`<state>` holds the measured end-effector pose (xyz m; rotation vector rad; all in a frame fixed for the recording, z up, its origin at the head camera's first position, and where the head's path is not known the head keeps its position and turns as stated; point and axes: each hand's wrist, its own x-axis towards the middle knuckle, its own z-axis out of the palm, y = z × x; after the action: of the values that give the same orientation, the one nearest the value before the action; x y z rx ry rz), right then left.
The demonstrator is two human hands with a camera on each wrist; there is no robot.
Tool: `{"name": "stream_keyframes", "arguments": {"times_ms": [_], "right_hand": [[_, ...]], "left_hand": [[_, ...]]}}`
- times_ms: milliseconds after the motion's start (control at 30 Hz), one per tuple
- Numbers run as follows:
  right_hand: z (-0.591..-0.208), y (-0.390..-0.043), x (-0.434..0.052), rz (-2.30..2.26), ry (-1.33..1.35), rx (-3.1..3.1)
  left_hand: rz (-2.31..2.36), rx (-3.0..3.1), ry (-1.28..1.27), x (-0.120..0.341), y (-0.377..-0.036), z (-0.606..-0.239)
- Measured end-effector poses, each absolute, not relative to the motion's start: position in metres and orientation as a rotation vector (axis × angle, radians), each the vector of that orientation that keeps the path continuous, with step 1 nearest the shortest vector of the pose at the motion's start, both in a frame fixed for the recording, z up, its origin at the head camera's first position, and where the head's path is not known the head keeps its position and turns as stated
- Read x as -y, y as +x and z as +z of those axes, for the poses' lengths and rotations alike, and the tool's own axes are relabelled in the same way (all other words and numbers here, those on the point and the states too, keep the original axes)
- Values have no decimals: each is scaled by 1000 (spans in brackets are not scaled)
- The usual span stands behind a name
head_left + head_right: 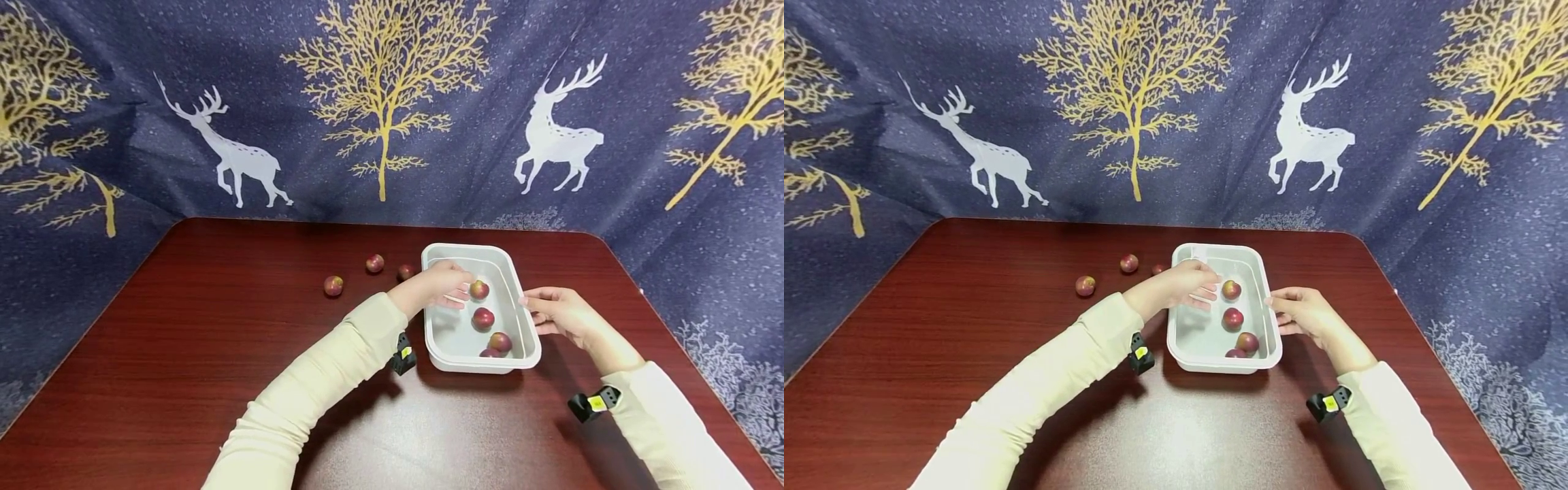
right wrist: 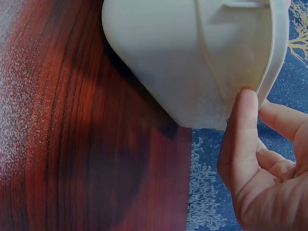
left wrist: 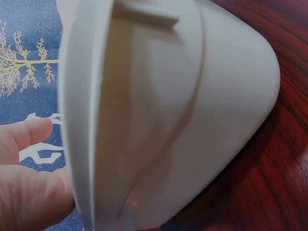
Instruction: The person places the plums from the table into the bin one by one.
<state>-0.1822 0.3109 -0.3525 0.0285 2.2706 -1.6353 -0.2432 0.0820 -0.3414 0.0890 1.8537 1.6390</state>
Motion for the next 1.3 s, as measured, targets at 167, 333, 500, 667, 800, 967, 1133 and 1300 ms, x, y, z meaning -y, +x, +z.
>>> {"name": "stream_keyframes", "arguments": {"times_ms": [167,333,500,667,800,967,1133,1300], "right_hand": [[-352,-182,-310,-1650,36,-2269],[-352,-183,-309,-1648,25,-2267],[-352,-185,-309,-1647,24,-2262],[-353,-185,-309,-1650,21,-2268],[-354,-185,-309,-1654,20,-2279],[-355,-185,-310,-1656,19,-2290],[-355,-184,-309,-1655,20,-2295],[-354,-183,-308,-1656,19,-2295]], "left_hand": [[1671,-1855,140,-74,-241,-338],[1642,-1929,286,-62,-239,-332],[1643,-2014,409,-51,-240,-328],[1634,-2108,458,-37,-240,-324],[1612,-2161,477,-23,-240,-323],[1581,-2230,518,-2,-237,-324],[1505,-2379,556,15,-235,-325],[1390,-2547,623,23,-240,-332]]}}
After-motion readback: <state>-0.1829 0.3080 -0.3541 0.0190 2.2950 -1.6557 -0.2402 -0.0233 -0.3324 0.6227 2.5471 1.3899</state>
